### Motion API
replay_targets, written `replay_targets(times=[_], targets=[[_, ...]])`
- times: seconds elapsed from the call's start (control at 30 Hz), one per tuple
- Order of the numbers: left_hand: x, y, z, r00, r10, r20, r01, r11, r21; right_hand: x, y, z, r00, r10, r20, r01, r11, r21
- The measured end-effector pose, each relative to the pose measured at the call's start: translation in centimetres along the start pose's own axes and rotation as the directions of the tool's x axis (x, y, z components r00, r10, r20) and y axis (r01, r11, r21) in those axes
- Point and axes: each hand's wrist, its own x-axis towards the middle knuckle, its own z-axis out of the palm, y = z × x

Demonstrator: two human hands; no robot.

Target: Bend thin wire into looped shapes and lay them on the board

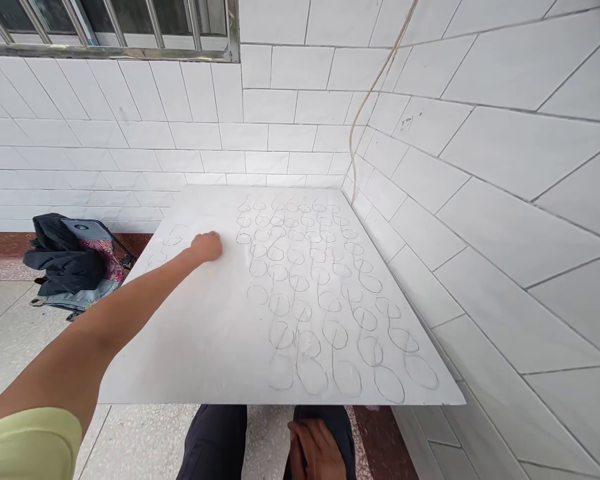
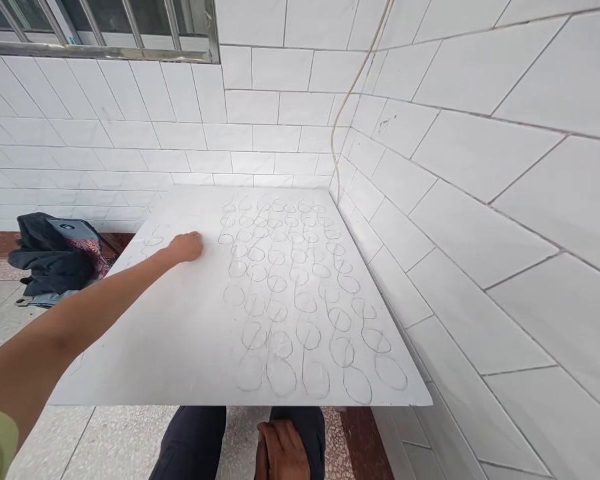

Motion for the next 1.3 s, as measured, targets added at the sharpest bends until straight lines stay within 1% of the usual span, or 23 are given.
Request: replay_targets(times=[0.07, 0.17, 0.27, 0.3, 0.37, 0.5, 0.57, 0.63, 0.7, 0.77, 0.9, 1.03, 1.1, 1.17, 1.23, 1.3], targets=[[-3.3, 1.6, 0.6, 0.999, 0.034, 0.007, -0.034, 0.999, -0.014, 0.1, -0.4, -0.2, 0.999, 0.022, 0.032, -0.022, 1.0, -0.015], [-9.3, 3.7, 2.1, 0.998, 0.065, -0.019, -0.066, 0.997, -0.03, 0.3, -1.2, -0.5, 0.996, 0.067, 0.062, -0.065, 0.997, -0.035], [-16.1, 5.0, 4.4, 0.994, 0.1, -0.051, -0.103, 0.994, -0.043, 0.4, -1.7, -0.9, 0.99, 0.093, 0.102, -0.09, 0.995, -0.032], [-18.4, 5.2, 5.3, 0.99, 0.115, -0.077, -0.119, 0.992, -0.047, 0.4, -1.7, -1.1, 0.989, 0.097, 0.111, -0.094, 0.995, -0.026], [-22.9, 5.4, 7.3, 0.959, 0.176, -0.22, -0.196, 0.978, -0.07, 0.3, -1.7, -1.5, 0.987, 0.105, 0.121, -0.104, 0.994, -0.009], [-30.7, 6.1, 11.0, 0.865, 0.206, -0.458, -0.304, 0.94, -0.153, 0.2, -1.6, -2.1, 0.984, 0.112, 0.138, -0.115, 0.993, 0.02], [-33.7, 6.7, 12.2, 0.826, 0.196, -0.529, -0.34, 0.921, -0.191, 0.1, -1.6, -2.1, 0.985, 0.103, 0.137, -0.108, 0.994, 0.025], [-35.9, 7.3, 13.1, 0.805, 0.183, -0.564, -0.358, 0.909, -0.215, 0.1, -1.7, -2.0, 0.987, 0.091, 0.132, -0.096, 0.995, 0.03], [-37.3, 7.6, 13.9, 0.788, 0.182, -0.588, -0.377, 0.898, -0.227, 0.1, -1.8, -1.8, 0.988, 0.082, 0.133, -0.087, 0.996, 0.034], [-38.0, 7.5, 14.7, 0.764, 0.194, -0.615, -0.412, 0.881, -0.234, 0.1, -1.9, -1.7, 0.987, 0.076, 0.14, -0.082, 0.996, 0.032], [-37.7, 6.4, 16.0, 0.711, 0.215, -0.67, -0.47, 0.853, -0.225, -0.1, -2.1, -1.6, 0.987, 0.071, 0.147, -0.075, 0.997, 0.019], [-37.1, 5.3, 16.2, 0.68, 0.228, -0.697, -0.486, 0.852, -0.196, -0.2, -2.5, -1.6, 0.987, 0.063, 0.147, -0.062, 0.998, -0.013], [-37.1, 5.1, 15.8, 0.681, 0.232, -0.694, -0.49, 0.849, -0.196, -0.1, -2.8, -1.6, 0.986, 0.062, 0.158, -0.059, 0.998, -0.019], [-37.2, 5.2, 15.3, 0.696, 0.227, -0.681, -0.485, 0.849, -0.212, 0.1, -3.2, -1.6, 0.982, 0.082, 0.173, -0.088, 0.996, 0.023], [-37.3, 5.3, 14.8, 0.718, 0.222, -0.659, -0.476, 0.848, -0.232, 0.4, -3.8, -1.4, 0.971, 0.136, 0.198, -0.166, 0.975, 0.145], [-37.3, 5.4, 14.4, 0.733, 0.224, -0.643, -0.474, 0.846, -0.245, 0.8, -4.6, -1.0, 0.947, 0.213, 0.24, -0.282, 0.907, 0.311]])
